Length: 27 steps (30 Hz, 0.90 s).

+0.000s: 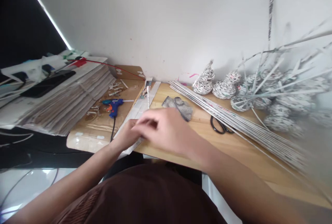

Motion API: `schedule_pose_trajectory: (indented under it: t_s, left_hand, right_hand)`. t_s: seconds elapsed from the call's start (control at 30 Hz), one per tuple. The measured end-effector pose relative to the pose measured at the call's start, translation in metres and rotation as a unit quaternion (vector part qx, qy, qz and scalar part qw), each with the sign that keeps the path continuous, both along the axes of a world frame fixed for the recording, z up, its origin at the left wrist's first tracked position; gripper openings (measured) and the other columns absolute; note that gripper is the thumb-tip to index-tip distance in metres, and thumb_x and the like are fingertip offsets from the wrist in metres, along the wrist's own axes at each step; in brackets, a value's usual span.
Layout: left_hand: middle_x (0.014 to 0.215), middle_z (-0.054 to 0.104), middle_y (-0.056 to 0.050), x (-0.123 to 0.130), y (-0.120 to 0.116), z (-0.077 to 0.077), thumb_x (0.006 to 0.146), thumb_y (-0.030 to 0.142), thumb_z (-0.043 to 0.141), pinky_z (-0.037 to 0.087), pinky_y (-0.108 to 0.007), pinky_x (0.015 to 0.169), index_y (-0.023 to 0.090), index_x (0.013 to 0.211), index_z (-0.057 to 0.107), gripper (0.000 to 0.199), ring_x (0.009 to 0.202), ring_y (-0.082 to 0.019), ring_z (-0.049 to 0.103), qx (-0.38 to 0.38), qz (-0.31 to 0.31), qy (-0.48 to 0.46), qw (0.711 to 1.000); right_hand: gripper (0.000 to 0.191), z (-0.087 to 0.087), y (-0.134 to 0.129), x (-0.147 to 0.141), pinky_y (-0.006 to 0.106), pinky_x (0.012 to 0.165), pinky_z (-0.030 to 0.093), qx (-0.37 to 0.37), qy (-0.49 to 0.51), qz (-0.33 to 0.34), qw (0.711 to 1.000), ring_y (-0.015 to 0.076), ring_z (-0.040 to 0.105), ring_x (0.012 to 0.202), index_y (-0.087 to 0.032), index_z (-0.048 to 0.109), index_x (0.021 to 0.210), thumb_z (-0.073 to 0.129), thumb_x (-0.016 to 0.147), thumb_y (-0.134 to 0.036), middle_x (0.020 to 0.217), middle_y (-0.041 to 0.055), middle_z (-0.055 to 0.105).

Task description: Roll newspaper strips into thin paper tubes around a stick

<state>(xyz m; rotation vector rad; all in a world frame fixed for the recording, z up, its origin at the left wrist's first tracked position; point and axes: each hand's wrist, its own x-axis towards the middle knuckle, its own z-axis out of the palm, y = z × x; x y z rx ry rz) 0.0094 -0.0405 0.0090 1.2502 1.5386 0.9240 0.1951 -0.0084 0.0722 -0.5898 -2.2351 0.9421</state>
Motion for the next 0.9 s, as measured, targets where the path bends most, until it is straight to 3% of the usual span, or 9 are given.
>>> schedule_pose_trajectory:
  t_s: [0.1, 0.2, 0.27, 0.43, 0.6, 0.8, 0.9]
  left_hand:
    - [0.068, 0.067, -0.002, 0.003, 0.005, -0.003, 0.075, 0.040, 0.067, 0.056, -0.027, 0.066, 0.015, 0.077, 0.071, 0.026, 0.063, -0.014, 0.064, -0.007, -0.010, -0.047, 0.999]
    - [0.067, 0.067, -0.002, 0.008, 0.008, -0.005, 0.074, 0.039, 0.069, 0.056, -0.027, 0.065, 0.015, 0.075, 0.070, 0.024, 0.064, -0.014, 0.065, -0.011, -0.012, -0.059, 0.998]
    - [0.068, 0.067, -0.002, 0.011, 0.009, -0.008, 0.075, 0.039, 0.068, 0.056, -0.027, 0.065, 0.016, 0.075, 0.070, 0.023, 0.064, -0.014, 0.065, -0.010, -0.016, -0.056, 0.998]
    - [0.069, 0.067, -0.002, 0.019, 0.009, -0.014, 0.075, 0.037, 0.068, 0.057, -0.028, 0.066, 0.015, 0.078, 0.070, 0.023, 0.064, -0.014, 0.065, -0.006, -0.016, -0.063, 0.998]
    - [0.071, 0.068, -0.004, 0.023, 0.006, -0.014, 0.076, 0.033, 0.067, 0.057, -0.028, 0.068, 0.013, 0.079, 0.071, 0.021, 0.065, -0.014, 0.065, -0.005, -0.013, -0.058, 0.998]
    - [0.068, 0.068, -0.002, 0.023, 0.003, -0.010, 0.076, 0.034, 0.067, 0.056, -0.027, 0.064, 0.014, 0.079, 0.071, 0.020, 0.062, -0.014, 0.065, -0.010, -0.014, -0.067, 0.998]
    - [0.069, 0.068, -0.003, 0.023, 0.001, -0.009, 0.075, 0.034, 0.068, 0.057, -0.027, 0.066, 0.014, 0.080, 0.071, 0.021, 0.065, -0.014, 0.065, -0.005, -0.021, -0.067, 0.998]
  right_hand:
    - [0.026, -0.028, 0.041, -0.004, 0.026, 0.056, 0.043, -0.116, 0.030, -0.116, 0.986, 0.0131, 0.057, 0.061, -0.018, 0.068, 0.088, 0.070, 0.078, -0.043, 0.070, 0.0016, 0.065]
    - [0.037, -0.057, 0.060, -0.005, 0.028, 0.065, 0.047, -0.247, 0.035, -0.034, 0.968, 0.0140, 0.059, 0.070, -0.018, 0.068, 0.103, 0.073, 0.076, -0.042, 0.080, 0.0027, 0.066]
    - [0.032, -0.066, 0.060, -0.006, 0.028, 0.070, 0.047, -0.287, 0.056, 0.003, 0.956, 0.0141, 0.059, 0.075, -0.016, 0.071, 0.097, 0.072, 0.076, -0.041, 0.086, 0.0038, 0.067]
    - [0.027, -0.071, 0.050, -0.012, 0.026, 0.061, 0.041, -0.307, 0.086, -0.028, 0.947, 0.0107, 0.051, 0.060, -0.015, 0.072, 0.081, 0.069, 0.078, -0.042, 0.063, -0.0010, 0.060]
    - [0.030, -0.080, 0.053, -0.014, 0.026, 0.064, 0.042, -0.274, 0.129, -0.076, 0.950, 0.0129, 0.055, 0.067, -0.015, 0.068, 0.076, 0.076, 0.070, -0.042, 0.072, 0.0013, 0.065]
    - [0.031, -0.082, 0.051, -0.014, 0.026, 0.058, 0.041, -0.270, 0.091, -0.019, 0.958, 0.0128, 0.055, 0.061, -0.017, 0.067, 0.075, 0.072, 0.073, -0.047, 0.065, -0.0003, 0.063]
    - [0.033, -0.083, 0.050, -0.015, 0.025, 0.052, 0.038, -0.280, 0.107, -0.054, 0.952, 0.0115, 0.051, 0.055, -0.018, 0.062, 0.068, 0.076, 0.069, -0.048, 0.059, -0.0026, 0.058]
